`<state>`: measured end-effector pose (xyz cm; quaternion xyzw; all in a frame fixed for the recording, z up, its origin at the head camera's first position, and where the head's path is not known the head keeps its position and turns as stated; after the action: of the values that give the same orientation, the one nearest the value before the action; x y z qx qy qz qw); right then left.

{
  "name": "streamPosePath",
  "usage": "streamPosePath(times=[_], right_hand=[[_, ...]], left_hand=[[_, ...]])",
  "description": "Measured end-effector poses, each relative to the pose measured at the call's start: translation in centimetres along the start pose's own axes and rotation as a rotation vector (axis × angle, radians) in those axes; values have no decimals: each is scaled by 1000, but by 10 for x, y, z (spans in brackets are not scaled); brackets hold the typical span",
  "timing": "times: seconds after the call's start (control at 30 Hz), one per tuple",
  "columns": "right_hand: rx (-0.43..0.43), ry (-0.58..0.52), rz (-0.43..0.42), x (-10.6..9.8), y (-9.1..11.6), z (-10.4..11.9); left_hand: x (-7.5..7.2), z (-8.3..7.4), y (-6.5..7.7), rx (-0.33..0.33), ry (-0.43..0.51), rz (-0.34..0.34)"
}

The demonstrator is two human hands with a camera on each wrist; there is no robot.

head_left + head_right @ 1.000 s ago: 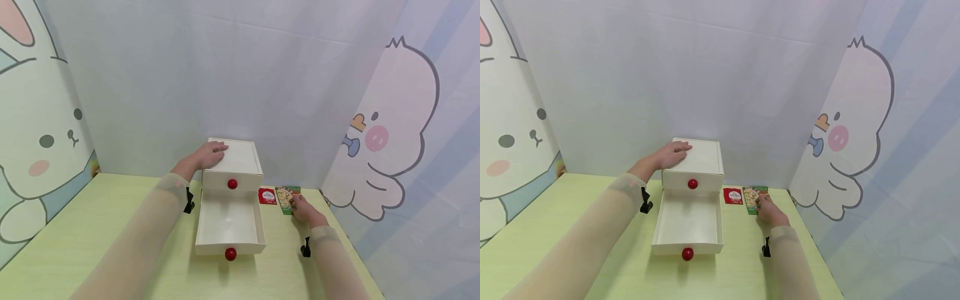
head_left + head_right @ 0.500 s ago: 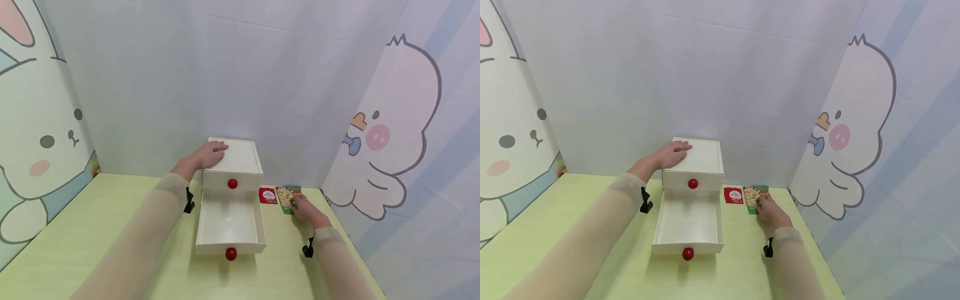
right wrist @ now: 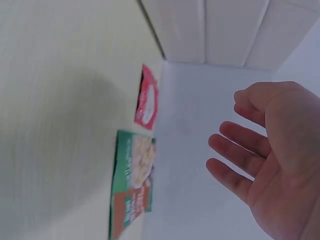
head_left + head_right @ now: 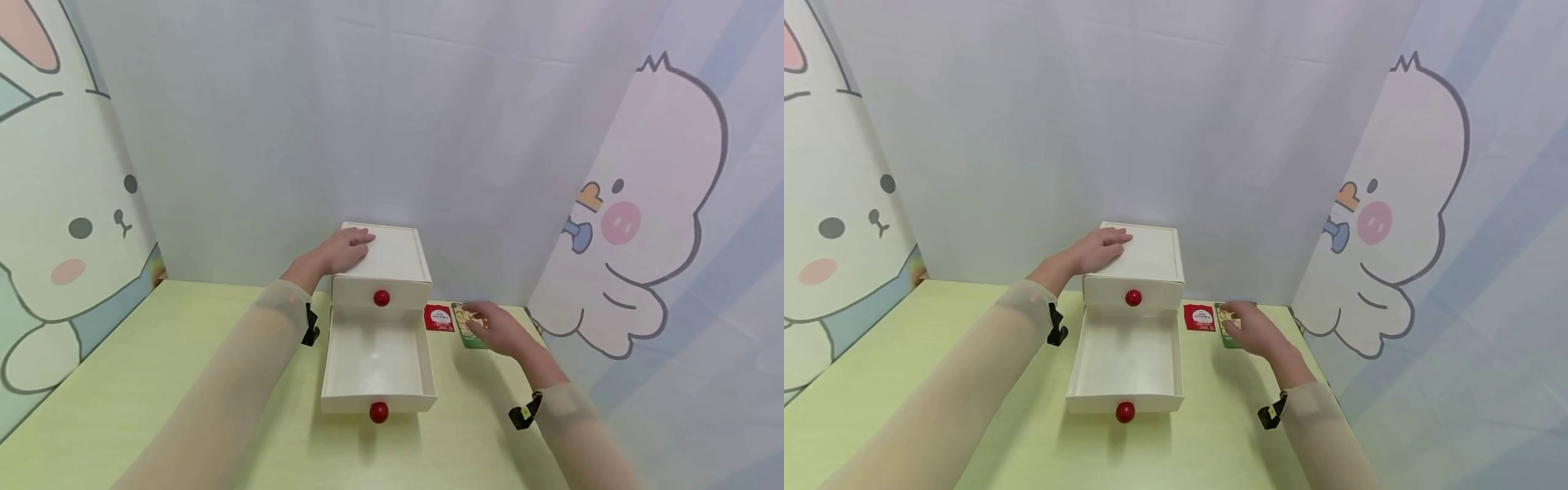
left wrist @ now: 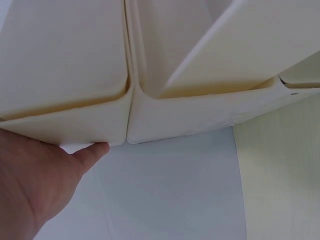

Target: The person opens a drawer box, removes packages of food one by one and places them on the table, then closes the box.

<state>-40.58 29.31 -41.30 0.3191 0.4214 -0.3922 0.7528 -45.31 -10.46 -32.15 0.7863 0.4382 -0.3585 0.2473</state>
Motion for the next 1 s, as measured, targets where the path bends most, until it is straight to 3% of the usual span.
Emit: streamPosePath(times=[0.27,0.53,0.83,1.0], right_hand=[[-156,7,-16,-8,38,64],[-351,25,-41,-2,70,114],[-395,-12,143,24,90,150],[-468,-4,199,40,96,160]], left_hand=[[-1,-1,-1,4,-5,-4],[0,-1,-1,4,-9,-6],[0,-1,0,11,8,-9],[0,-1,0,14,-5,-1]])
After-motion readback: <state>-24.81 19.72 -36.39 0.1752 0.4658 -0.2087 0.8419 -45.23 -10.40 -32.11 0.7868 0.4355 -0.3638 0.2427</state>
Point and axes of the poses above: each hand's wrist, its own y-axis away from the middle knuckle, its own x-axis out of the palm, z = x × y, the point moved 2 cm from there along -y, towards the middle knuckle, and after that the axes turned 15 degrees about z, right-handed, at the moved point
